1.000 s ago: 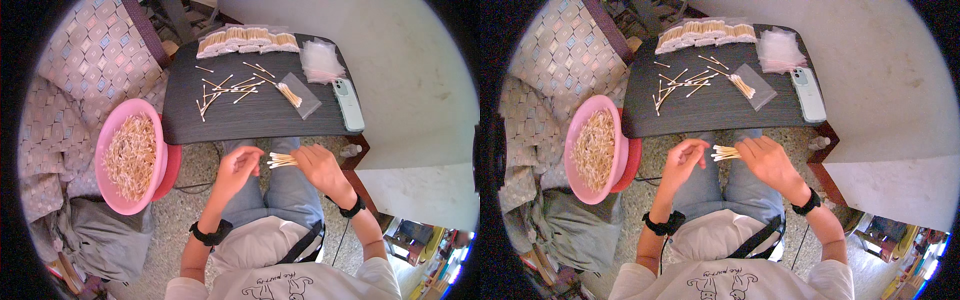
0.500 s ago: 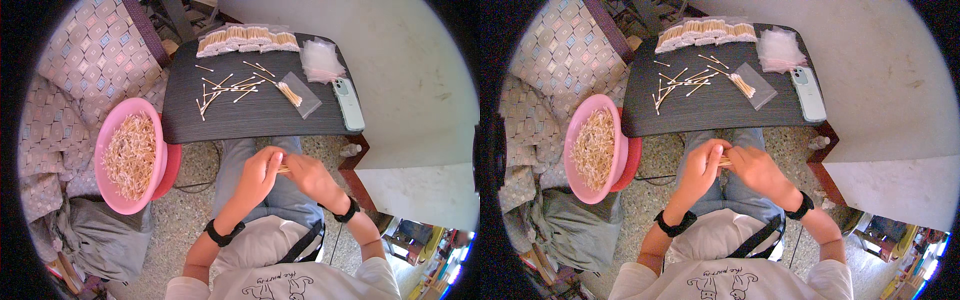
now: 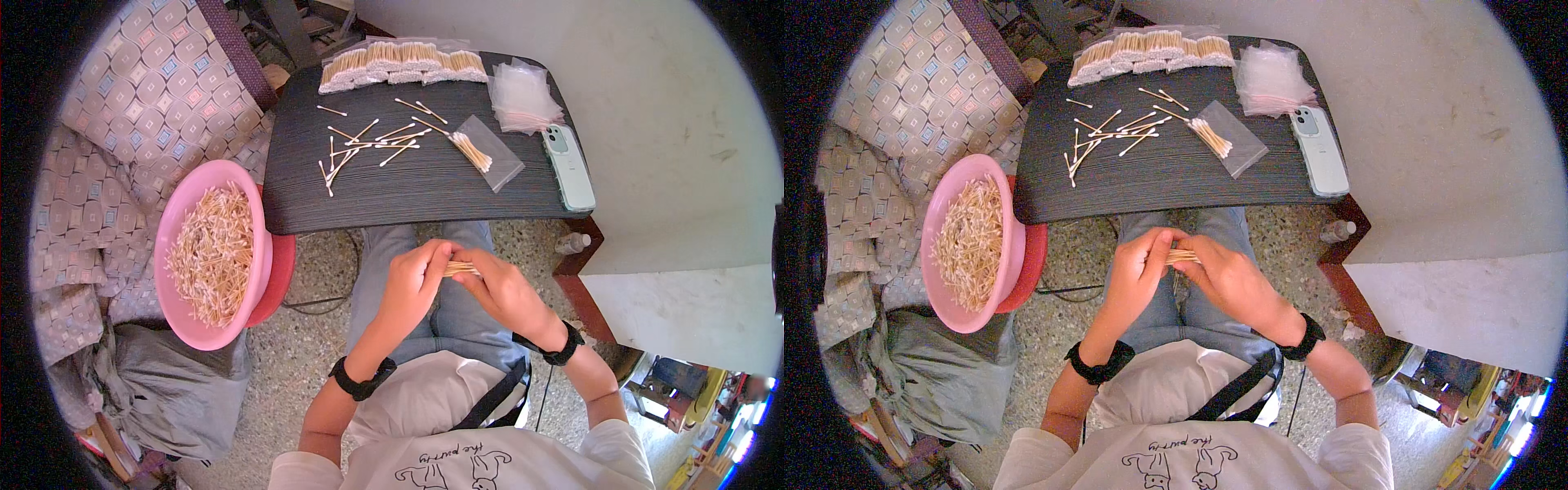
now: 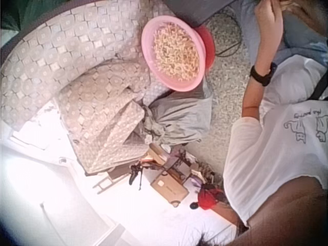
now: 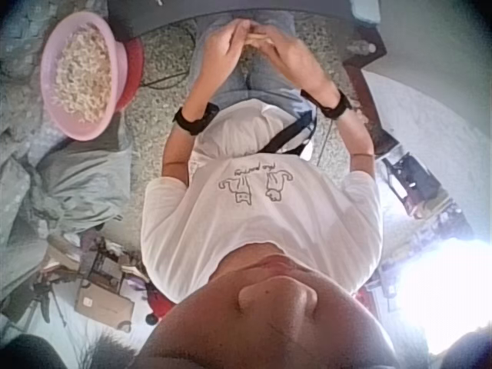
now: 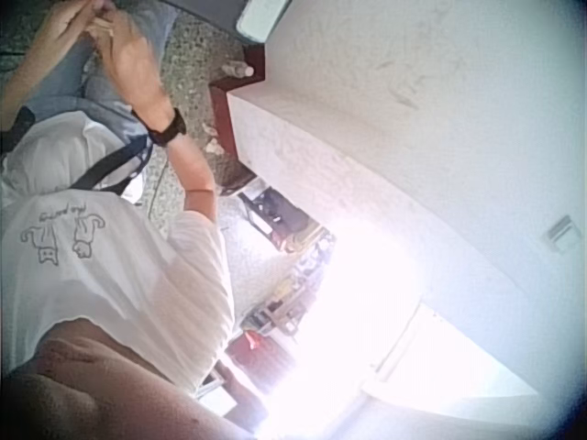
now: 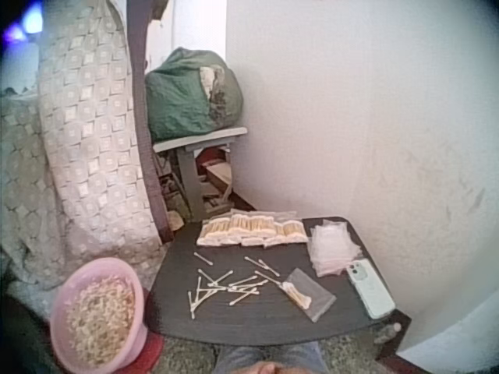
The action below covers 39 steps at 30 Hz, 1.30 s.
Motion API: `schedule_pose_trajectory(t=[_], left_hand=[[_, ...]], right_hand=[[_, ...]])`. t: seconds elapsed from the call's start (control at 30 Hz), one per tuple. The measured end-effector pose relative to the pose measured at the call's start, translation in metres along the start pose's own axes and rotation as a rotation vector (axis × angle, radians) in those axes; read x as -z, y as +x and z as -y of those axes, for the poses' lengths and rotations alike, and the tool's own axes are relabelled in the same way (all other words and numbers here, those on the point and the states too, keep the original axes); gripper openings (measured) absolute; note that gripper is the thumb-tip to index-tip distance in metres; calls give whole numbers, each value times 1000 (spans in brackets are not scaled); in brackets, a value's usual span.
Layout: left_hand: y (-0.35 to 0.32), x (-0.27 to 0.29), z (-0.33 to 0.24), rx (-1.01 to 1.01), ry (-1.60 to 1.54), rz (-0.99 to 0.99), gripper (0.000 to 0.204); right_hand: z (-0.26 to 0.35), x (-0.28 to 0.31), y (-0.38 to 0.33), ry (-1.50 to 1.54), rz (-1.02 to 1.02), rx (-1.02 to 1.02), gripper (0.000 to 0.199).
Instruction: Packing cotton swabs into small plastic bags.
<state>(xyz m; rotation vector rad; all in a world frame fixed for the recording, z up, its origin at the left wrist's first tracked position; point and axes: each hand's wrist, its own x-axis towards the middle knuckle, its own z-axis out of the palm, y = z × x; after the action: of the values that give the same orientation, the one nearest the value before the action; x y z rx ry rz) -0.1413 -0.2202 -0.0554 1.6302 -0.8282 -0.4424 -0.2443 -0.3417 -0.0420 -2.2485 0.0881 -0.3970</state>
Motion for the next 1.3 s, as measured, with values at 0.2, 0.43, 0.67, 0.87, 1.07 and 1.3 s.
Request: schedule_pose_trajectory(t=[0.2, 0.43, 0.67, 0.87, 1.07, 1.3], left_hand=[[-1, 1, 2, 26, 7, 15, 31], [-1, 4, -3, 105, 18, 45, 23], [-2, 1, 1, 78, 18, 26, 34], [-2, -2, -1, 100, 30, -4, 31], [-2, -3, 1, 116, 14, -21, 34], [-2, -1, 0, 116, 58, -13, 33]], right_hand=[[-1, -1, 0, -52, 30, 19, 25], [0, -1, 1, -44, 1, 57, 22], [-1, -3, 1, -148, 13, 118, 22], [-4, -4, 0, -228, 42, 137, 23], [-4, -4, 0, -230, 33, 162, 22], [-4, -7, 0, -262, 30, 174, 22]])
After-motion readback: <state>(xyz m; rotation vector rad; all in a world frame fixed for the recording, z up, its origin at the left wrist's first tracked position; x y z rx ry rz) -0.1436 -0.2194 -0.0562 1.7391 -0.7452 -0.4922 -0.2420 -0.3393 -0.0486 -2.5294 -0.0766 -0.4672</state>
